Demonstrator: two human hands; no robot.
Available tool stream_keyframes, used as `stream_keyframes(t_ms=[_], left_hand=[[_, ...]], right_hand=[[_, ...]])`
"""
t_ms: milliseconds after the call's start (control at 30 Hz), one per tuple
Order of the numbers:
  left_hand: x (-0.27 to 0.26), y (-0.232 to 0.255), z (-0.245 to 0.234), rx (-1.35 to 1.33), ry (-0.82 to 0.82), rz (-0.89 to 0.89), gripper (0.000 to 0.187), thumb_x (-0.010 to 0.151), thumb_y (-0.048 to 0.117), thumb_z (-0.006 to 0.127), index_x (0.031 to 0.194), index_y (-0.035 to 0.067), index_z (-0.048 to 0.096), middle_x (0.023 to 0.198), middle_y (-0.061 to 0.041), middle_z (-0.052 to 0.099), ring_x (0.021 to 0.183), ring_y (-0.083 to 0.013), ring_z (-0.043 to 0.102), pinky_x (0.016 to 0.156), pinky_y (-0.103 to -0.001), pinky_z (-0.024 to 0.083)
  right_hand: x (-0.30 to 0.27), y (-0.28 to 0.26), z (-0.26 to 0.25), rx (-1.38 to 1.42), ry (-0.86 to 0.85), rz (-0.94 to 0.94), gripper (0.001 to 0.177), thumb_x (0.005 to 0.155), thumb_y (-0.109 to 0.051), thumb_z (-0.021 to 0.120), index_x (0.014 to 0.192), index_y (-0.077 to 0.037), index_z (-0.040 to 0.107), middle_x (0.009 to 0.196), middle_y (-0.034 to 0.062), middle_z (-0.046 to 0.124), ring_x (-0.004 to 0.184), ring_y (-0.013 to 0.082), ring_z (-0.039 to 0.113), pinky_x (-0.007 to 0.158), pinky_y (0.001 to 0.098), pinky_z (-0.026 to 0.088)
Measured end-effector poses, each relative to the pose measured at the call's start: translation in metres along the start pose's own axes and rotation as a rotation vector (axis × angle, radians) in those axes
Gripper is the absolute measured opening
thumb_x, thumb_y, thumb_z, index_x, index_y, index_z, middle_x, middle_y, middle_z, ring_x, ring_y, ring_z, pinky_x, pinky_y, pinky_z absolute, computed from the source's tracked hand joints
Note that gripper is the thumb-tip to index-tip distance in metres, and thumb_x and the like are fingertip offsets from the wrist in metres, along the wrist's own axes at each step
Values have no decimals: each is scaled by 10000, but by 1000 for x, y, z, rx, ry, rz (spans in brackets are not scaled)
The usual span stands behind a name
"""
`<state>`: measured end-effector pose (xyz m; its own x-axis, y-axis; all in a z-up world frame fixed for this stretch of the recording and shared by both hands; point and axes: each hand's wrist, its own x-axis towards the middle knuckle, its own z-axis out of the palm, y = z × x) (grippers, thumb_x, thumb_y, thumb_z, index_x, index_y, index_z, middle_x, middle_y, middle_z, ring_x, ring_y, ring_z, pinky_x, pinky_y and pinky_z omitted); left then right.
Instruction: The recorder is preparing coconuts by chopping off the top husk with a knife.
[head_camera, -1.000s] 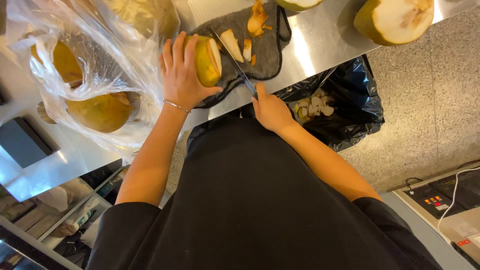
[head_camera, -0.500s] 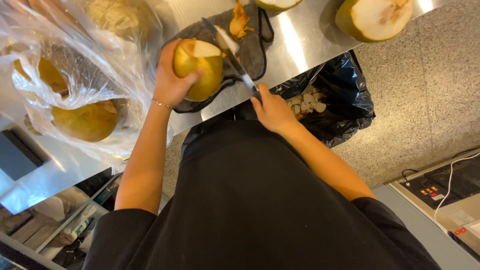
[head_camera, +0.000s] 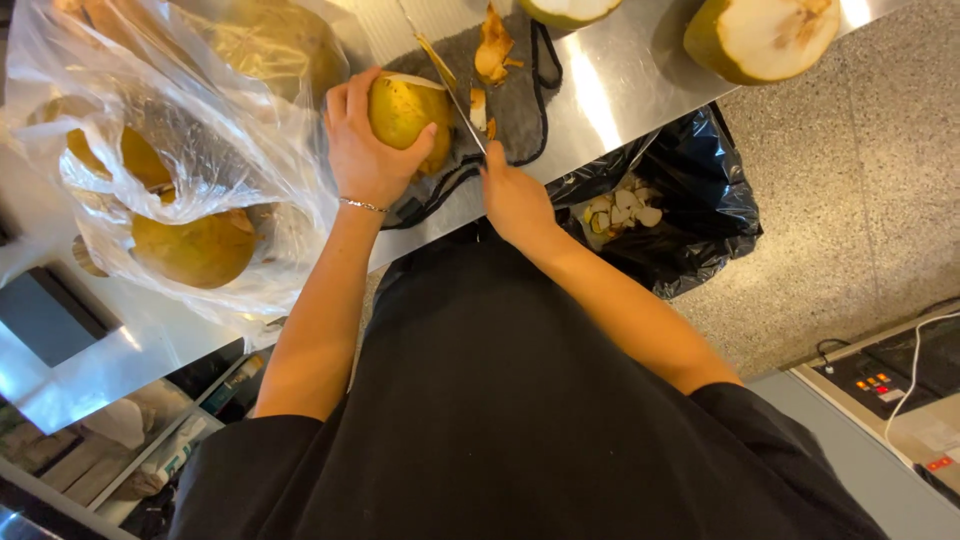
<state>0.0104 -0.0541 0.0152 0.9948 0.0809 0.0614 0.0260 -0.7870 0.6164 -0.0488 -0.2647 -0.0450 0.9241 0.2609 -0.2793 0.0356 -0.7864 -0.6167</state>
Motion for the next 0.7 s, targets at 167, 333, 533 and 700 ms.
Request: stream_keyframes(t_ms=[167,333,533,700], left_hand=[[1,-14,-6,-31,-34,5,732,772,356,917,1382,136,575,1286,-134,560,1198,-359,577,1008,-457,503],[13,-27,-1,-102,-62,109,735,775,332,919,1386,115,573,1286,-150,558,1206,-354,580,1031,-451,505],[10,-21,-6,-136,-82,149,695,782,296,909,1382,131,600,1329,-126,578,1248,-338,581,1076,-442,510],[10,-22,-8,-94,-109,158,710,750,318,916,1360,129,606,1319,-129,571,1225,-372,552,1050,-466,476]], right_hand=[[-30,1,6,12,57,-22,339,1051,-179,517,1331,-20,410,718,191,651,636,430,637,572,547,485],[-17,13,22,37,50,38,382,1003,-173,524,1345,-38,421,720,182,665,634,421,650,555,541,491],[-31,12,16,-15,175,-79,387,1049,-193,533,1378,-39,400,822,194,694,717,419,670,600,521,511],[-17,11,37,52,82,79,405,1021,-189,548,1390,-73,428,776,208,695,692,440,669,609,560,500]])
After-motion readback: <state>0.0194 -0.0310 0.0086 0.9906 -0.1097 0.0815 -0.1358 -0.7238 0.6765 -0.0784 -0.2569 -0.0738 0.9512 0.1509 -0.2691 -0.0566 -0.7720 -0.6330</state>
